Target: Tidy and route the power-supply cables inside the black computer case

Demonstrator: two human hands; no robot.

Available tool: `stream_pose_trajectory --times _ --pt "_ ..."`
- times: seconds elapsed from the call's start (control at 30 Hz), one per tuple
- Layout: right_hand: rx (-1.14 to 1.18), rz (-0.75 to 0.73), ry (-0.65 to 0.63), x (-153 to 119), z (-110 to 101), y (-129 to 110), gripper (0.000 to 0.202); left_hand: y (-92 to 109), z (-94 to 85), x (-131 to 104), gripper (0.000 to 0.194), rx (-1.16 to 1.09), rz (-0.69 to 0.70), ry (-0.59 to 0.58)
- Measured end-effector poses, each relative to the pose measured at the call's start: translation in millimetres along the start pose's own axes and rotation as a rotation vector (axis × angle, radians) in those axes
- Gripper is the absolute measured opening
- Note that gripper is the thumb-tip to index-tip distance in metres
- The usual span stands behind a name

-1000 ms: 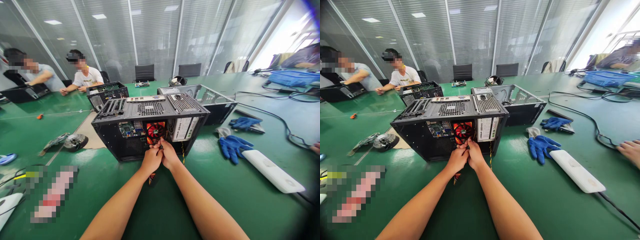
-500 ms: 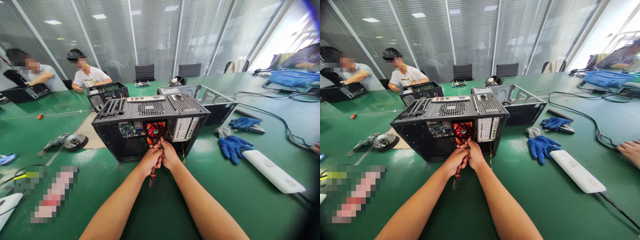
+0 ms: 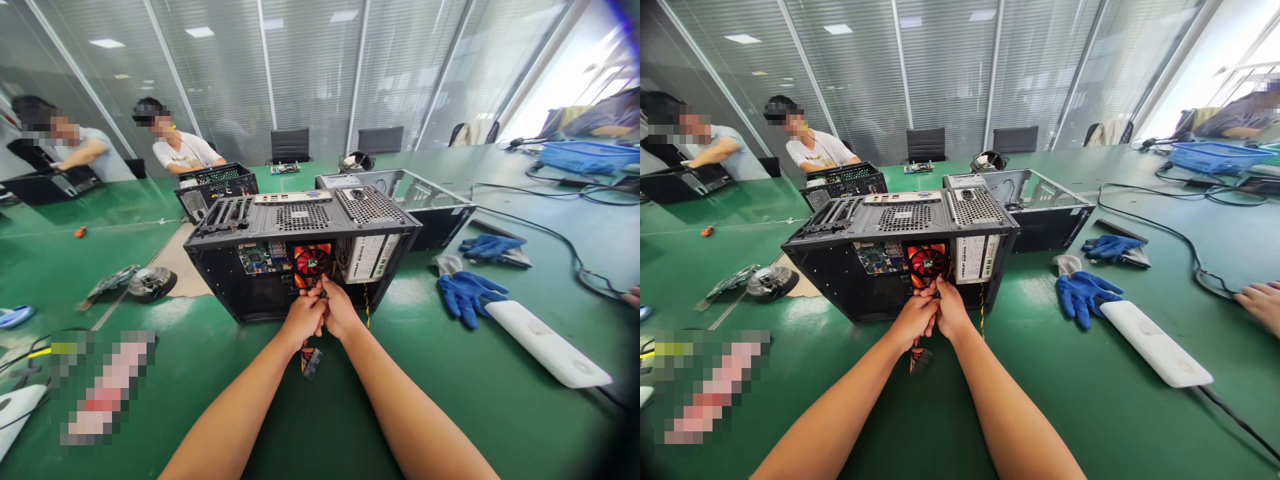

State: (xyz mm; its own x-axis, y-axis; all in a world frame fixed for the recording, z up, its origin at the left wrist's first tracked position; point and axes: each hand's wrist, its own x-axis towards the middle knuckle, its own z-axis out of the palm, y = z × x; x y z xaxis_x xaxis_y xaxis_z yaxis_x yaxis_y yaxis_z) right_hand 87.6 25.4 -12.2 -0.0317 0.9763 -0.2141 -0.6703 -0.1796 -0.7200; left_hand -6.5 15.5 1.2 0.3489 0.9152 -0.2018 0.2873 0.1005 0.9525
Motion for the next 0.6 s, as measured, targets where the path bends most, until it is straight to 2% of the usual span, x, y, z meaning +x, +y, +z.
stream_pose_trajectory --times 0.17,0.27,0.6 --pt "-0.019 0.060 0.023 -5.7 5.2 -6.5 0.022 2.7 -0.9 -0.6 0.027 -0.241 -0.119 -0.121" --pt "-0.022 0.074 0.025 -8.1 7.5 -8.9 0.022 4.7 -2.2 -1.4 0.029 -0.304 -0.150 -0.148" --pt "-0.020 0.003 0.005 -4.4 3.6 -3.7 0.022 3.7 -0.8 -1.5 0.027 0.044 -0.015 0.003"
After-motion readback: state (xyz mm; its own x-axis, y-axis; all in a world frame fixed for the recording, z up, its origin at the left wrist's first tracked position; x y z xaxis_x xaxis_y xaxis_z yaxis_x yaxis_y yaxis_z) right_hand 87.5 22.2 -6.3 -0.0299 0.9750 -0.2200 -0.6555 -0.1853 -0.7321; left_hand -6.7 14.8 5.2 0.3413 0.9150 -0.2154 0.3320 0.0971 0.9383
